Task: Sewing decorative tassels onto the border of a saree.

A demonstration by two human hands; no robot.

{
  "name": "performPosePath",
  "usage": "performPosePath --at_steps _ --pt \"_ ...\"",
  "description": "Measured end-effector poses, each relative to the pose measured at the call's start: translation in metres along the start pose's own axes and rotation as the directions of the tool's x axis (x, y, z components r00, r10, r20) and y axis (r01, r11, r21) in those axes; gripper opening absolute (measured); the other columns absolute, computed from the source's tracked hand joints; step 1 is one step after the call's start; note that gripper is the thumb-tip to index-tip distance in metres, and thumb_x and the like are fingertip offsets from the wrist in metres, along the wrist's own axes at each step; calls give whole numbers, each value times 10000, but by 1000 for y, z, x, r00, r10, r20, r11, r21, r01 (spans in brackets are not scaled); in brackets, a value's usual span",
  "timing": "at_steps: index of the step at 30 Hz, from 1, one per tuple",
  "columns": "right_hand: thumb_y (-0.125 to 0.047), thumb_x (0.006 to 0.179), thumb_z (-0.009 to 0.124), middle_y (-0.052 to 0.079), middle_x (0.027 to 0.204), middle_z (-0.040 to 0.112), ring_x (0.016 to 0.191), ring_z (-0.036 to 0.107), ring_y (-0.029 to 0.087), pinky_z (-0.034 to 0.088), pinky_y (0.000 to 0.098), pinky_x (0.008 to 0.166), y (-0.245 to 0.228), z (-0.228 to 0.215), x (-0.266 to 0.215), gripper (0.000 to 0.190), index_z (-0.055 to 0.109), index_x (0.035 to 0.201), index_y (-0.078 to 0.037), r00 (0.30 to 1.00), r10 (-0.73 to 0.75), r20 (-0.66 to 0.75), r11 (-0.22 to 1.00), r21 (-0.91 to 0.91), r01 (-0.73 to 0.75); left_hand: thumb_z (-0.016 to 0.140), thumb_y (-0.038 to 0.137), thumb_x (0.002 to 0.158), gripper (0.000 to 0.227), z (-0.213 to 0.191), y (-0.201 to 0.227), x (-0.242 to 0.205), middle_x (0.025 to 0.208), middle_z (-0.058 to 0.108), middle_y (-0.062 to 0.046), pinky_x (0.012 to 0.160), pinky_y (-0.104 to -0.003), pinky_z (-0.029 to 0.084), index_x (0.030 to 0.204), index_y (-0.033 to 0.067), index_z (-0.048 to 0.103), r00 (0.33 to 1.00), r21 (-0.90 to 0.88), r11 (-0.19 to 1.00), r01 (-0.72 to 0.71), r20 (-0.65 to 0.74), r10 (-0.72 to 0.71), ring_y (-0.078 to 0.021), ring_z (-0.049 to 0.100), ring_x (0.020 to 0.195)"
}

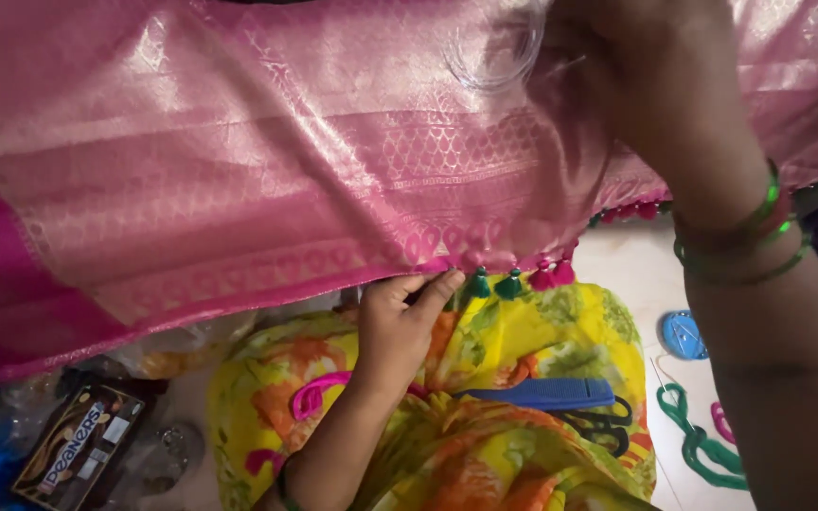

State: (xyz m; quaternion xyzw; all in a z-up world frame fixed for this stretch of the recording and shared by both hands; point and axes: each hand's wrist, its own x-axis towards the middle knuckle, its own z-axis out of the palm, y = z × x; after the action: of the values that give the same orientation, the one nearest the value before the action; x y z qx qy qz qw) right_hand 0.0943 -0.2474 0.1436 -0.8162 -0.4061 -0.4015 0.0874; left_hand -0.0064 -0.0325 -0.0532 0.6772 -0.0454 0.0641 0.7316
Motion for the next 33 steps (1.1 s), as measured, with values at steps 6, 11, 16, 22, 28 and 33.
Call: performPosePath --at_steps 6,11,16,22,28,33 --pt "161 952 645 139 1036 655 893 654 245 514 345 730 -32 -2 -33 188 647 1050 1 981 75 -181 997 27 -71 760 169 918 212 1 3 -2 928 811 -40 816 -229 557 1037 -3 793 1000 -79 997 15 -2 -15 -58 705 851" --pt "208 836 693 179 975 688 818 671 235 527 291 588 -77 16 -69 227 585 826 9 958 25 -284 985 173 26 746 154 936 189 0 4 -6 860 797 -27 720 -218 536 1010 -11 802 998 -107 994 29 54 -23 -36 664 771" --pt "99 864 805 132 999 655 860 677 233 549 298 696 -141 26 -111 203 630 893 1 975 176 -137 931 344 -120 722 162 906 158 4 23 -7 729 733 19 453 -213 382 982 46 797 944 -214 921 327 124 -307 -45 617 543" --pt "26 790 790 79 982 677 902 688 217 567 333 739 -158 34 -142 189 726 957 -37 967 239 89 816 521 -250 703 137 938 147 8 7 -4 773 716 14 514 -207 440 1013 23 758 934 -462 813 356 193 -300 -48 603 631" --pt "-59 968 684 126 1109 717 1002 697 279 590 403 902 -123 22 -170 46 721 985 -38 736 583 344 49 889 -454 720 106 979 152 9 -11 -1 778 668 -6 532 -189 411 1062 -11 768 899 -697 575 429 265 -350 -67 552 622" --pt "-120 1089 669 112 1041 701 1049 683 273 543 475 1017 -97 7 -182 72 649 1099 -51 688 654 314 -339 935 -104 692 95 914 155 8 2 0 908 774 4 542 -179 411 1036 26 758 883 -703 556 443 234 -408 -65 556 633"
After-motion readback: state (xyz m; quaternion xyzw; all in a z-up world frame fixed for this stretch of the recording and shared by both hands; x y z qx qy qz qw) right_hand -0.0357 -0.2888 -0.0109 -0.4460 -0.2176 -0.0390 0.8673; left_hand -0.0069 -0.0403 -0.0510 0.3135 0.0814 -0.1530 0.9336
